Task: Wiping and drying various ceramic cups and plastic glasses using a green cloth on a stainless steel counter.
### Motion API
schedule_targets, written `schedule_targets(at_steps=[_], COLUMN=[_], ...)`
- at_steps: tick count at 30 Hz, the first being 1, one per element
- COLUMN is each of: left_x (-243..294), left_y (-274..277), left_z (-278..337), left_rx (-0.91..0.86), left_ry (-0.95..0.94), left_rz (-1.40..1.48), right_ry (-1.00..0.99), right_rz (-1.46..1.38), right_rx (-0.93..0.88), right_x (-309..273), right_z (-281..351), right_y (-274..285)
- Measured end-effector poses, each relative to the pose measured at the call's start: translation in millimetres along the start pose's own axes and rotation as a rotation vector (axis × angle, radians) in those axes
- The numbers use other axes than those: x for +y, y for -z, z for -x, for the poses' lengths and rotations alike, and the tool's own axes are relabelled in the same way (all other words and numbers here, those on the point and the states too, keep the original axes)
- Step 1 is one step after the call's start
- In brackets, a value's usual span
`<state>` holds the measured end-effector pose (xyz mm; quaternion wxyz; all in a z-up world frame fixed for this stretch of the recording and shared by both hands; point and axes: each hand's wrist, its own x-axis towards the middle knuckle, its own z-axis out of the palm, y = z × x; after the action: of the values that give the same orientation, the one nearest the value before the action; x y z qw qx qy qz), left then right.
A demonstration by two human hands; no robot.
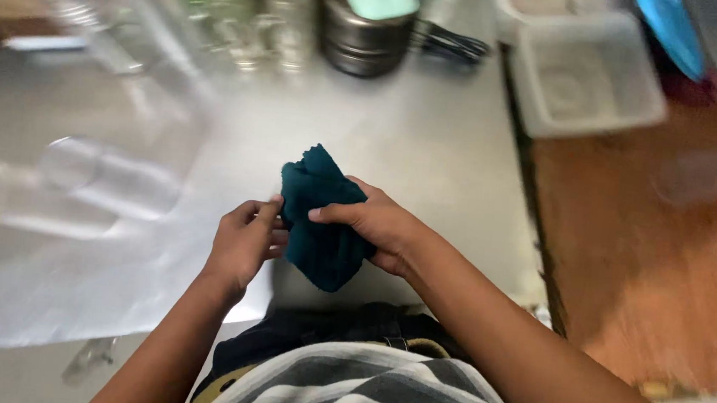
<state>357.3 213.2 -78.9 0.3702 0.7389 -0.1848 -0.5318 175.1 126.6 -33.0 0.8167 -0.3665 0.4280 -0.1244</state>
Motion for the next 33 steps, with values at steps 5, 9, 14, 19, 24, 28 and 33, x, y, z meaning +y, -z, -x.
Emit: schedule_targets(at_steps=[5, 9, 14, 19, 24, 28, 33], left_x=[29.9, 40.4, 61.3, 103.5, 143.0, 145.5, 137.8], left_y=[-88.5, -168.3, -290.5, -440.0, -565.8, -616.5, -622.2], left_z=[5.2, -4.9, -7.0, -5.8, -0.1, 4.2, -9.7], left_rx=[-0.159, -0.320, -0.307, -0.396, -0.456, -0.435, -0.549], left_ry=[-0.022, -0.102, -0.416, -0.785, -1.101, -1.062, -0.993], left_rz=[-0.096, -0.219, -0.541, -0.659, -0.603, -0.619, -0.441], right_ry=[0.086, 0.040, 0.101, 0.052, 0.053, -0.002, 0.154], right_rz=[-0.092, -0.218, -0.238, -0.324, -0.632, -0.470, -0.161], right_rx=[0.114, 0.389, 0.576, 0.681, 0.459, 0.565, 0.708], right_x=[7.8, 3.8, 14.2, 24.0, 41.3, 42.3, 66.2], right_z=[49.3, 105.2, 172.7, 231.7, 261.1, 271.6, 258.8], right_y=[84.5, 141.5, 222.2, 294.5, 346.3, 369.7, 416.0])
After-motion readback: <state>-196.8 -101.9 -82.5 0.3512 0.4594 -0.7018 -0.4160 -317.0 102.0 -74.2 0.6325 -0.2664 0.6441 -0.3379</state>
